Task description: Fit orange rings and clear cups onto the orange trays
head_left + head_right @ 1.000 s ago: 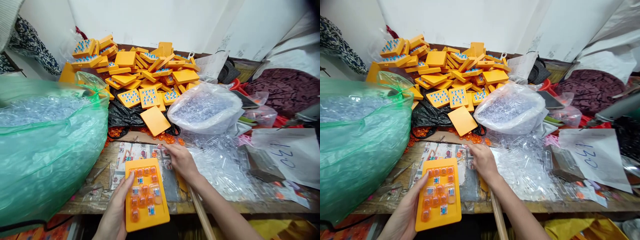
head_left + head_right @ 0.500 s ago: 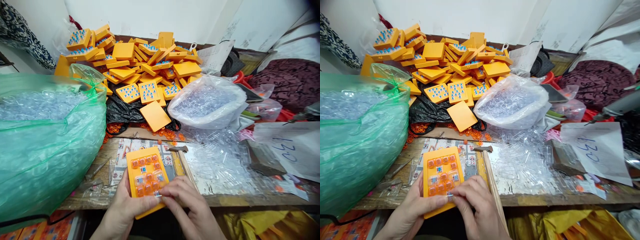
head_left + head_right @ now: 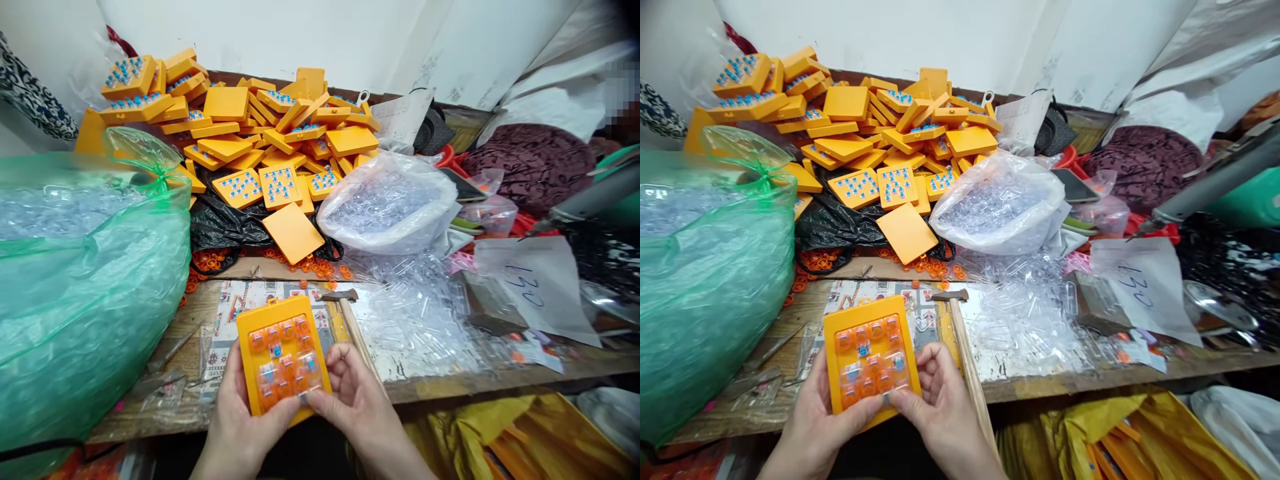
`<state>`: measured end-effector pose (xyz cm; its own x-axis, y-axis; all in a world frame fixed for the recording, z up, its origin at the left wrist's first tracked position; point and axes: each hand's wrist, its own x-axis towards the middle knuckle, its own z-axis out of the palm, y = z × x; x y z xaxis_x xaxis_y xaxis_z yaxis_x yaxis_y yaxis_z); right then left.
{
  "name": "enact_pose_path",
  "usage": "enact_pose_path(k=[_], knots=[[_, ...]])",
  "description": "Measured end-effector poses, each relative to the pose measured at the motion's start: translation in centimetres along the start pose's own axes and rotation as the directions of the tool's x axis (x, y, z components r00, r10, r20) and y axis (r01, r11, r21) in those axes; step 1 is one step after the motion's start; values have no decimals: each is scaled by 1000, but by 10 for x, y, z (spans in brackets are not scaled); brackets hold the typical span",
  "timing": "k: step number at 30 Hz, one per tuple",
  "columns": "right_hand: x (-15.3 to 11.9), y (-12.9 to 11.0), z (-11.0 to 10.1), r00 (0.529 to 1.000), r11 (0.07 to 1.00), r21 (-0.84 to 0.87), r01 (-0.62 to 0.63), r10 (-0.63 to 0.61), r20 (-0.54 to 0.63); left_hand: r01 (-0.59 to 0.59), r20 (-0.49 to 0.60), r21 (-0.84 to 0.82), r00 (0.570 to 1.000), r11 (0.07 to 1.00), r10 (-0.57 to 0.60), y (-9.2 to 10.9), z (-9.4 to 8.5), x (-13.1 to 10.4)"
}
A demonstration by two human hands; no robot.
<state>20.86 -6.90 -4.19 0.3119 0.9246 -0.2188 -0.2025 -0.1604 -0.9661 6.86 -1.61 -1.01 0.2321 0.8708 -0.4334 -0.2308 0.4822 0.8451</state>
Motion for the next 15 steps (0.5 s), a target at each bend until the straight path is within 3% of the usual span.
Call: enact_pose_path(k=[2,3,4,5,6,7,9,15], knots=[[2,-10,-31,997,954,-296,52,-68,-45,52,28,-42,998,998,-51,1,-3,2],[3,-14,-50,979,848,-519,107,-182,-97,78,39,-70,996,994,-76,2,-4,2],[5,-17,-70,923,655,-740,153,-361,-129,98,51,-101,994,990,-93,4,-4,2],[6,-18,-89,845,395,-901,177,-530,-67,113,65,-133,992,985,-105,6,-5,2],[8,-17,-105,820,149,-978,146,-571,35,125,82,-161,990,979,-113,8,-5,2],[11,-15,-118,811,81,-987,137,-581,65,136,101,-183,988,974,-119,9,-4,1],[17,-9,-134,810,-1,-990,140,-575,115,164,140,-204,981,965,-137,11,-2,0],[32,-11,-131,795,20,-958,284,-564,224,274,245,-219,944,936,-219,10,-1,-4]])
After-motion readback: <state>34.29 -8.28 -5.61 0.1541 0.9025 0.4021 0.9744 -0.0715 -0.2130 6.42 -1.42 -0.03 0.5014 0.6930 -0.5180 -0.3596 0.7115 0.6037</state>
